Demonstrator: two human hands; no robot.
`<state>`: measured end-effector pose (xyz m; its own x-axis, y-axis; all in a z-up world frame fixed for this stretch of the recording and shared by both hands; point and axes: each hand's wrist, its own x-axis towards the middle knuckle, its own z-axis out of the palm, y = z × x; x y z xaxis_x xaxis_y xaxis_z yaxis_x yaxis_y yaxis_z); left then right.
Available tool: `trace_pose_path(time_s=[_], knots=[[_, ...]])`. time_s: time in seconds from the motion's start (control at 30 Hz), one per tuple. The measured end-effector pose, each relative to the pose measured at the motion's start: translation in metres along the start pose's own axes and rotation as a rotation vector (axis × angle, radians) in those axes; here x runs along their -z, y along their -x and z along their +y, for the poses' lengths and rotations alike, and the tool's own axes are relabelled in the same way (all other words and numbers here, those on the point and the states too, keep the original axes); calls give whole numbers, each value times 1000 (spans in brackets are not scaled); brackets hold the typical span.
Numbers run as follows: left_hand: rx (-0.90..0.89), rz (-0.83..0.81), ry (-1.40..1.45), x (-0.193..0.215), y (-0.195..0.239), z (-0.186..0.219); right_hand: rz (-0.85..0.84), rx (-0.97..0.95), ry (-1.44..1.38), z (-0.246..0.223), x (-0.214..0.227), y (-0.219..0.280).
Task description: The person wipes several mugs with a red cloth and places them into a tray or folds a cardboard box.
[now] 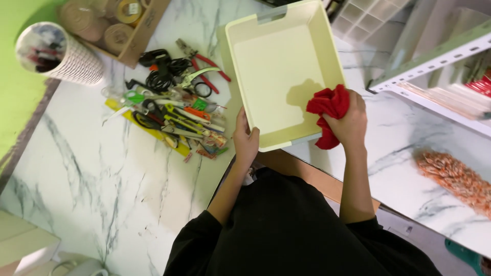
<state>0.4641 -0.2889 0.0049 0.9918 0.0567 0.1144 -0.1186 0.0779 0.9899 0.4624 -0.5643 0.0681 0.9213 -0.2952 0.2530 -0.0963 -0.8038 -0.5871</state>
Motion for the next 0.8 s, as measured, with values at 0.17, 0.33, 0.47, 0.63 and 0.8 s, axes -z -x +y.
trace_pose_path(time_s=[0.17,0.33,0.47,0.63,0.8], knots=[[-14,38,35,-17,1,-17,55,175,136,-18,3,2],[-36,88,4,-32,3,-14,-110,102,-143,-40,-14,-4],[-50,55,-168,-30,3,-8,-130,338,-221,-66,-31,-16],[-19,-13,-206,-9,7,-2,-387,447,-98,-84,-66,-21],[34,-4,-225,27,24,37,-407,600,-86,-134,-65,-3]])
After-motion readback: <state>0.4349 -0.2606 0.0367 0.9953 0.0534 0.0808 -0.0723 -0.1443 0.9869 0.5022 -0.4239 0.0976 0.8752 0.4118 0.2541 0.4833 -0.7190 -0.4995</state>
